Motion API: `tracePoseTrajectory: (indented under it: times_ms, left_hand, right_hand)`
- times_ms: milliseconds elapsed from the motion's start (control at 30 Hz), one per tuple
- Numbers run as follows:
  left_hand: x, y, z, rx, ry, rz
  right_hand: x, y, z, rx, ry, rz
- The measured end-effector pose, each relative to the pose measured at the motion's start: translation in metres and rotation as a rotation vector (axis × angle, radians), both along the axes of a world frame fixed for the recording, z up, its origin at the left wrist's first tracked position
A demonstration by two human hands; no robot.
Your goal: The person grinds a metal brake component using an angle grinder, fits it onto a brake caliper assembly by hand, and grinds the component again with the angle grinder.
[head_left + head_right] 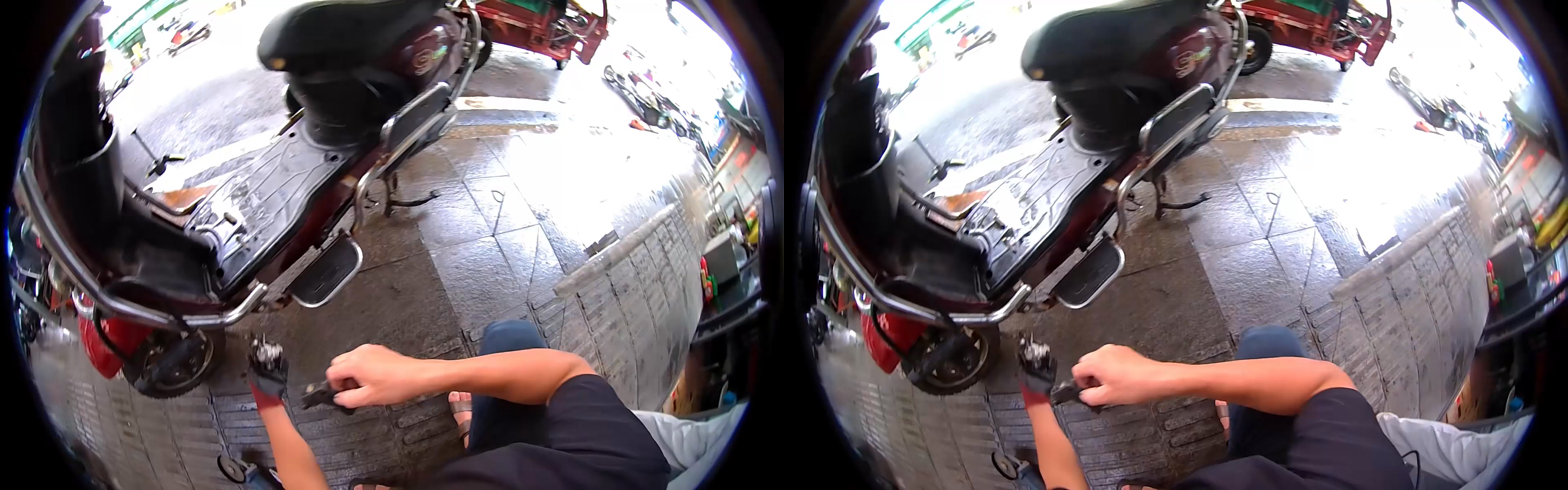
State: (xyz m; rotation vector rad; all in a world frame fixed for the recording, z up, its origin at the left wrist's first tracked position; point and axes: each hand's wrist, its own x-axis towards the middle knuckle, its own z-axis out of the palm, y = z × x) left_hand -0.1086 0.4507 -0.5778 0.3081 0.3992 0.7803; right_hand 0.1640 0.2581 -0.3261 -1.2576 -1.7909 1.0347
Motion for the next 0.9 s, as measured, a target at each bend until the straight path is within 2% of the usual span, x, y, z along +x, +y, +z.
tracePoseTrajectory:
  times_ms: [167,267,367,467,533,633,700,767,800,833,867,900]
  left_hand:
    - [-0.004,-0.055,0.011,-0.018,0.240,0.122]
    - [-0.002,-0.073,0.017,0.013,0.349,0.193]
    - [0.003,-0.085,0.022,0.059,0.453,0.258]
    - [0.008,-0.098,0.030,0.135,0.559,0.343]
    - [0.017,-0.101,0.038,0.234,0.654,0.411]
    - [0.024,-0.102,0.055,0.632,0.930,0.461]
    - [0.028,-0.105,0.083,1.206,1.278,0.490]
    - [0.049,-0.115,0.164,1.550,1.418,0.577]
    - [0.032,-0.116,0.170,1.231,1.050,0.334]
    - [0.016,-0.117,0.176,0.617,0.405,0.240]
    - [0.002,-0.118,0.181,0.147,0.130,0.263]
    - [-0.005,-0.118,0.206,-0.051,-0.072,0.141]
  right_hand:
    - [-0.016,0.022,-0.004,0.024,0.163,0.014]
    - [-0.024,0.033,0.000,-0.056,0.276,0.041]
    - [-0.032,0.034,0.000,-0.211,0.424,0.049]
    - [-0.033,0.037,0.003,-0.465,0.686,0.084]
    - [-0.032,0.037,0.004,-0.517,0.776,0.064]
    - [-0.033,0.037,0.002,-0.621,0.990,0.071]
    - [-0.034,0.038,0.002,-0.657,1.085,0.029]
    - [-0.033,0.036,0.000,-0.668,1.142,0.004]
    - [-0.035,0.038,0.001,-0.670,1.101,-0.010]
    - [-0.035,0.040,0.002,-0.673,1.060,-0.023]
    - [-0.037,0.041,0.005,-0.706,1.082,-0.017]
    - [-0.038,0.044,0.006,-0.715,1.059,-0.019]
